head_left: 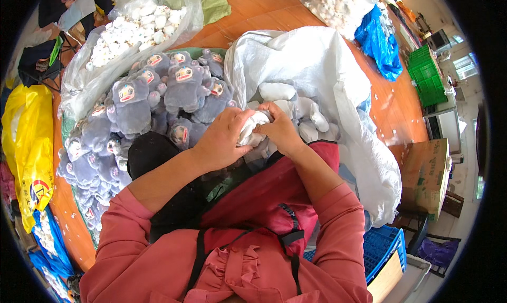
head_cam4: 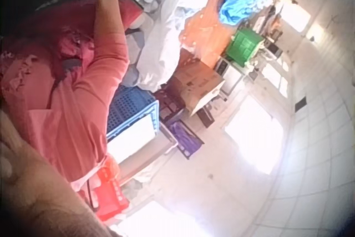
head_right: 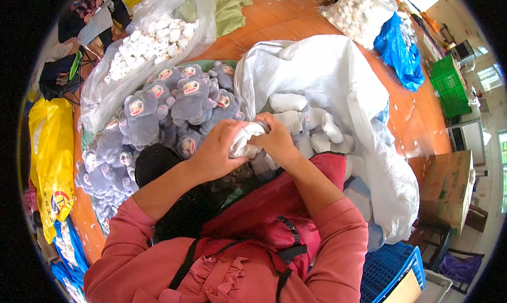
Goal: The person sits on the floor and repeatedly stuffs white filling into gray plush toys. They open the toy, insert the filling, and place the stuffed toy aside. The process is repeated for multiple toys.
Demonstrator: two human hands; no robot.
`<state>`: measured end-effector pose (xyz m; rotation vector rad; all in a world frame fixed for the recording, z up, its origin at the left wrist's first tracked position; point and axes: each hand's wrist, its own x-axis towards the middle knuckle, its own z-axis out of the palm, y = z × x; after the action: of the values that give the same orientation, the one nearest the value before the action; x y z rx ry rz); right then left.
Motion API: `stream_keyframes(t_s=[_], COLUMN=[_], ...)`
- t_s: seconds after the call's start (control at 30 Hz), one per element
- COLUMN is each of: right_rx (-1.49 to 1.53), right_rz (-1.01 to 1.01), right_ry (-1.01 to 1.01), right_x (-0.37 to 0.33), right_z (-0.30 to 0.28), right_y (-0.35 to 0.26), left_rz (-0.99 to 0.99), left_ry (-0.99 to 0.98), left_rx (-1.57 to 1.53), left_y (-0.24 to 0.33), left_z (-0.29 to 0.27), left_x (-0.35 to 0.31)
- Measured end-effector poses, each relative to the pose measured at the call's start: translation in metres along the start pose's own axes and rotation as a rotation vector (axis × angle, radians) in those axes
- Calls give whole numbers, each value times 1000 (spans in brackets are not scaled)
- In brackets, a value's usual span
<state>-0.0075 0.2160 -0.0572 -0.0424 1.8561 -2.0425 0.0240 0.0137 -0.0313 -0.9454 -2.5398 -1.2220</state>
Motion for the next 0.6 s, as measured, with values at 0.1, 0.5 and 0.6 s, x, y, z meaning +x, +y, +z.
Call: stream_keyframes(t_s=[0.1,0.5,0.6], right_rx=[-93,-139,-309], right_rz=[24,72,-58], right_ry=[-25,-146,-129], right_x=[0,-6,-2], right_z=[-2,-1,-3], right_y=[1,-37,-32], left_rz=[-6,22,1], left_ry=[-97,97,167], left_rx=[22,112,121], left_y=[5,-3,-10], left_z=[-9,-10,-7], left_x=[-1,2,6])
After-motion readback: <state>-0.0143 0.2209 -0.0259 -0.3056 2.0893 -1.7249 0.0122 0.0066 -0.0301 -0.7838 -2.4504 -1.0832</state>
